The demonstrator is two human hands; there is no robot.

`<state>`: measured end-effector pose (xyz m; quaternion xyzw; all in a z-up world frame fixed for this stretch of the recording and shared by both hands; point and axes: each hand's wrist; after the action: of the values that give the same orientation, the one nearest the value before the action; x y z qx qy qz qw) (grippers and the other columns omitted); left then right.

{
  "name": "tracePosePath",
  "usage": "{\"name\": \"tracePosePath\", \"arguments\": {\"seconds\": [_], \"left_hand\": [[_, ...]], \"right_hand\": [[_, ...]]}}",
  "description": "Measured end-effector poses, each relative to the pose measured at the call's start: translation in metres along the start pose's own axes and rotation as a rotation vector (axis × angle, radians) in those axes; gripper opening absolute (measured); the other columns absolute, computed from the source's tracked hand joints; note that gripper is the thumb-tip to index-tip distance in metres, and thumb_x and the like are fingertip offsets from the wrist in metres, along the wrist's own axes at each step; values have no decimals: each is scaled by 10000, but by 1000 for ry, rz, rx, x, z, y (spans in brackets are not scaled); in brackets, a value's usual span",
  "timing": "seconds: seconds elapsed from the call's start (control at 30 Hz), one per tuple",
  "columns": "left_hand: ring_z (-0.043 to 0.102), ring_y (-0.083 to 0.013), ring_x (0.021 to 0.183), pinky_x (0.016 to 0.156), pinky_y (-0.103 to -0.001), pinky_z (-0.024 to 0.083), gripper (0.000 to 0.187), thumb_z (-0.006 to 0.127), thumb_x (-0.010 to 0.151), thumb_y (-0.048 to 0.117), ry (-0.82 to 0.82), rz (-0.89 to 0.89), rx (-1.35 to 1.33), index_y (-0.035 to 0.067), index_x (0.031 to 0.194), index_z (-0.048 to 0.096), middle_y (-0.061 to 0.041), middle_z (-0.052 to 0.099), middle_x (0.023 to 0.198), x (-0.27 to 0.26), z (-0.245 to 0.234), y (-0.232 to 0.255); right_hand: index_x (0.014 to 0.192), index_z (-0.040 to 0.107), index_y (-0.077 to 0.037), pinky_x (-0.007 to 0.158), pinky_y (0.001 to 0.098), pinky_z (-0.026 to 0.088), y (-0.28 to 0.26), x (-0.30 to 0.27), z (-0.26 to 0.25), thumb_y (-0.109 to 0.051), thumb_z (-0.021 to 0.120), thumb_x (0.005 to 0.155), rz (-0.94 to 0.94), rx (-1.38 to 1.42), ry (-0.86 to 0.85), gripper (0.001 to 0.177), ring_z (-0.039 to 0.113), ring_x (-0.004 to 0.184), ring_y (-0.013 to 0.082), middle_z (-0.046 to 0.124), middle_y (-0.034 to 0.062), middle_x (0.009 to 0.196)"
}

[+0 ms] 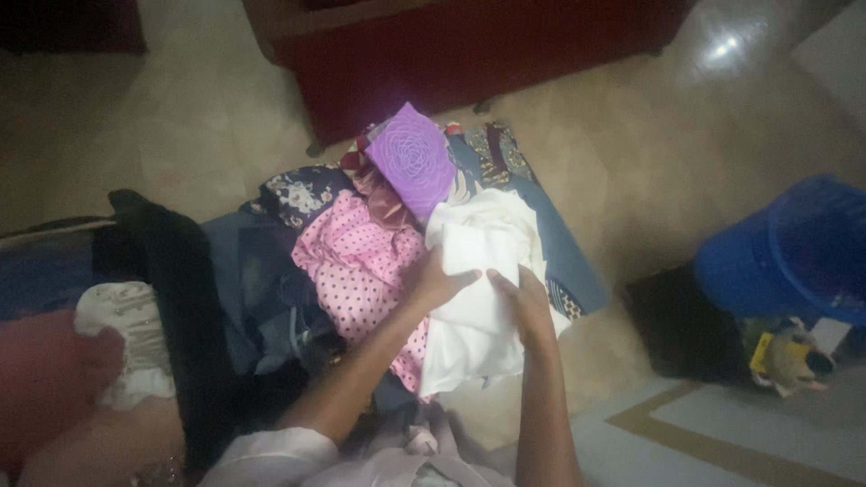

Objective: The person packs clothes into a suitcase by picking up items, folding or rolling them, and placing them into the suitcase. The person handles various garments including a pink top, black pants, a white t-shirt, and denim jeans.

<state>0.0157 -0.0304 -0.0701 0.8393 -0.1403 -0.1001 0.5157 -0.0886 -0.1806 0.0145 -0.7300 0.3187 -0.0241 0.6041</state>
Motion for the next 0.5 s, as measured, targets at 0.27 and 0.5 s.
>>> {"name": "tracePosePath", "arguments": {"seconds": [0.27, 0.5], "left_hand": [[641, -237, 1183, 1022, -369, 509, 593, 812, 841, 191, 89, 202, -393, 25, 1361, 580, -151, 680, 1273, -20, -73, 78], [632, -117, 1133, 1007, -294, 509, 439, 695, 973, 177, 55, 193, -675, 26, 1357, 546, -58, 684, 1232, -46, -130, 99]], "right_hand": [[1222, 708, -7, 771, 254, 479, -43, -16, 21, -232, 662, 989, -188, 212, -36, 327, 595, 888, 102, 701, 29, 1038], [1276, 681, -44, 748, 255, 468, -88, -39, 55, -273, 599, 1028, -354, 154, -75, 346, 573, 876, 98, 691, 28, 1034]]}}
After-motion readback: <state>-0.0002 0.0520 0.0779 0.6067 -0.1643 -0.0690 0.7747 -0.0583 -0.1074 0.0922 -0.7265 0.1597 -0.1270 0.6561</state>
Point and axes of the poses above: each hand's wrist, its own x-axis towards the middle knuckle, its own z-axis out of the palm, y = z × x
